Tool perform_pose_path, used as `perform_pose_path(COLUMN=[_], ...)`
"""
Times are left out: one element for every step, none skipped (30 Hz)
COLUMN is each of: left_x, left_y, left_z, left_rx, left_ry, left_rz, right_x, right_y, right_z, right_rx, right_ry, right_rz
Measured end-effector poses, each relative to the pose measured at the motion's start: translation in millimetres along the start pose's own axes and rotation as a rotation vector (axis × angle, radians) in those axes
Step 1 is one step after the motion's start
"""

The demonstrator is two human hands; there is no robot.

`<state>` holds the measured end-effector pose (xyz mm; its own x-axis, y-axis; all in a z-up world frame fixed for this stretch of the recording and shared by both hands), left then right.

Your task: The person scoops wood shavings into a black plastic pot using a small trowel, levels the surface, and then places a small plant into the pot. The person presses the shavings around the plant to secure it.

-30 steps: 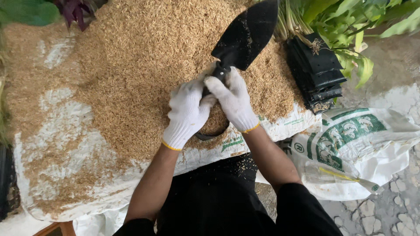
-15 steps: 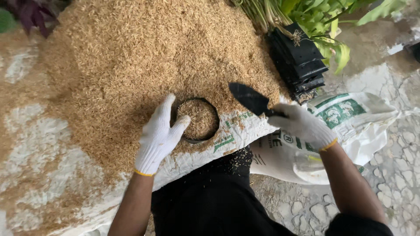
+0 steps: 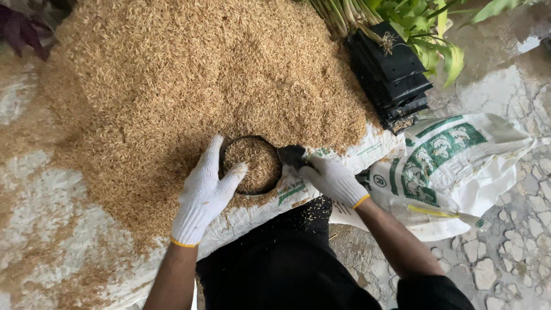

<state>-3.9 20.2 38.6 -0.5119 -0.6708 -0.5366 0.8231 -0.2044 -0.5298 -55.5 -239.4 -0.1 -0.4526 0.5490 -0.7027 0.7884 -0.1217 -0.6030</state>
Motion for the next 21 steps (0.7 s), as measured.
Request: perform_pose_path(left_x=[-1.1,-1.9,-2.6,-3.0,-3.5,-4.2,-3.8,-3.9,-4.5,-10.2,-14.4,-17.8,-14.6,-12.8,-11.1,-10.6,-9.2,-6.3,-6.8,-6.8,-7.0], left_y=[-2.3,-5.6,-9.0,-8.0,-6.9,-6.3,-4.6,-2.8,-1.0,-4.9,-8.7,-13.3,-8.6,-3.5,1.5,2.1,2.8,4.5,6.6,7.8,9.2], left_z=[2.0,3.0,3.7,4.8,6.1,7.0,5.5,4.1,2.2,11.7,22.0,32.0,30.3,28.9,27.7,27.2,26.9,27.6,27.8,26.3,24.6], left_rx=[-0.001,-0.014,-0.026,-0.031,-0.015,0.001,-0.006,-0.007,-0.008,-0.015,0.011,0.037,0.028,0.022,0.015,0.013,0.008,0.007,0.008,-0.017,-0.042], left_ry=[0.003,0.015,0.027,0.029,-0.008,-0.047,-0.047,-0.042,-0.037,-0.045,-0.063,-0.080,-0.089,-0.091,-0.094,-0.093,-0.133,-0.176,-0.178,-0.146,-0.113], left_rz=[0.002,-0.005,-0.013,-0.013,-0.008,0.000,0.002,0.008,0.014,0.021,-0.022,-0.066,-0.062,-0.064,-0.067,-0.061,-0.084,-0.111,-0.110,-0.119,-0.128], right_x=[5.3,10.3,15.7,12.3,7.1,2.0,0.5,-4.2,-8.6,-9.1,-13.8,-17.8,-28.6,-35.1,-40.9,-47.3,-49.3,-52.2,-55.1,-56.2,-57.1], right_y=[10.6,20.7,30.6,33.5,36.3,39.2,36.6,34.6,32.4,31.2,27.2,21.1,8.2,-0.3,-10.4,-13.7,-15.9,-19.2,-17.9,-16.9,-15.6], right_z=[-4.3,-8.9,-13.8,-18.9,-24.3,-30.3,-26.6,-25.5,-25.1,-23.1,-24.2,-22.9,-35.8,-47.6,-60.1,-72.5,-84.2,-94.4,-99.2,-104.1,-109.1], right_rx=[-0.003,-0.010,-0.017,-0.018,-0.013,-0.011,-0.015,-0.058,-0.102,-0.112,-0.257,-0.397,-0.405,-0.359,-0.307,-0.312,-0.259,-0.200,-0.201,-0.191,-0.181], right_ry=[0.003,-0.058,-0.118,-0.115,-0.156,-0.198,-0.197,-0.285,-0.371,-0.378,-0.185,0.014,0.009,0.228,0.439,0.440,0.450,0.455,0.452,0.426,0.399], right_rz=[0.000,0.038,0.077,0.072,0.143,0.213,0.207,0.291,0.375,0.370,0.498,0.618,0.608,0.364,0.115,0.112,-0.051,-0.210,-0.209,-0.241,-0.273])
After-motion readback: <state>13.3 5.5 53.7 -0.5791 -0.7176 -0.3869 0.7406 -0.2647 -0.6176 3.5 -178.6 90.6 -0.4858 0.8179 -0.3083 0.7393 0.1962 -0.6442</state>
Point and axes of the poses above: each hand's wrist, its own y-axis towards the middle knuckle, its own x-axis out of the palm, z = x × y, the point moved 3 cm from there along y, towards the middle knuckle, and after that the axes turned 7 degrees about x, right-handed, at the moved point
